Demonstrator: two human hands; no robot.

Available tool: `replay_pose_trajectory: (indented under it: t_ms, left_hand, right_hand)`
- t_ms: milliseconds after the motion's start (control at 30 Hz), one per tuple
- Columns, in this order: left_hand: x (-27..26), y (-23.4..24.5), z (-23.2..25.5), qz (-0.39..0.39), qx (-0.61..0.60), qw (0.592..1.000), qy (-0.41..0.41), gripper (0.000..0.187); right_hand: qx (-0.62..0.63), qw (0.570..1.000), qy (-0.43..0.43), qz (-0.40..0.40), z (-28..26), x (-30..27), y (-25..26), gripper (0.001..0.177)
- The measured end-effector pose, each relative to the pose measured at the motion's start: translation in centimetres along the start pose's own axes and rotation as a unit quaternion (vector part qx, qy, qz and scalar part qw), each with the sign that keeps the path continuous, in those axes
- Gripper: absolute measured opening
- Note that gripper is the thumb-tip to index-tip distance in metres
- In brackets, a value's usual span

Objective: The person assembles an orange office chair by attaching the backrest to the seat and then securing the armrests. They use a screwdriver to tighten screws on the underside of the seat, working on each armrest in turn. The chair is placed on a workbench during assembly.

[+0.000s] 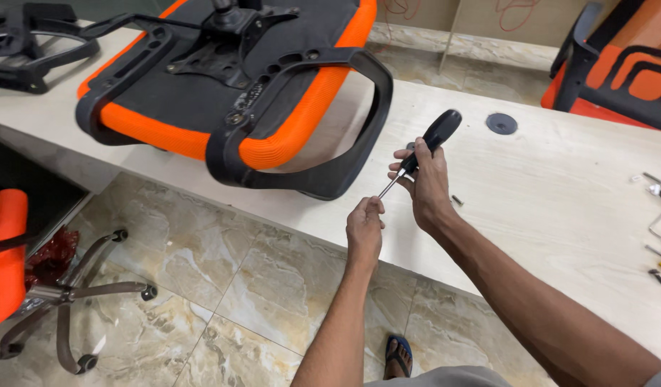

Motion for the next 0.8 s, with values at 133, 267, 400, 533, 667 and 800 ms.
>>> replay_pose_trajectory:
  t_ms: [133, 267, 400, 533, 667, 800]
  left_hand:
    - [-0.4, 2.8, 2.6, -0.035, -0.073, 0.99, -0.117, 0.041]
    - [-2.4, 8.8, 5.0, -0.033, -0.064, 0.985, -0.158, 0.038]
    - [-6.2, 17.8, 7.7, 0.013, 0.005, 0.987, -0.163, 0.029]
    - [-9.4, 26.5, 10.1, 0.083, 0.046, 0.974, -0.205, 0.024]
    - [-7.7, 32.9, 13.3, 0.072, 0.07, 0.965, -0.24, 0.027]
    - [-3.1, 36.4, 16.4, 0.042, 0.093, 0.955, -0.279, 0.022]
  right_hand:
    - [-0.005, 0.994, 0.081, -0.072, -2.8, -1.4, -7.2, 0.031]
    - [-0.078, 0.974, 0.152, -0.147, -3.2, -4.1, -14.8, 0.031]
    - [-0.08, 0.967, 0.162, -0.177, -1.1, -7.9, -23.8, 0.029]
    - [-0.024, 0.953, 0.153, -0.26, 1.1, -10.4, -32.5, 0.027]
    - [0.009, 0.945, 0.122, -0.302, 1.6, -10.1, -38.2, 0.025]
    - [-0.001, 0.947, 0.147, -0.286, 0.5, -5.9, -41.7, 0.023]
Point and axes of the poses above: each hand's wrist, its own x-axis towards the middle knuckle, its own y-axis out of the back of the hand, z = x × y, the point moved 1 cm from there along x, towards the middle knuckle, and after that the axes turned 6 degrees about -z, right-handed, at the moved point
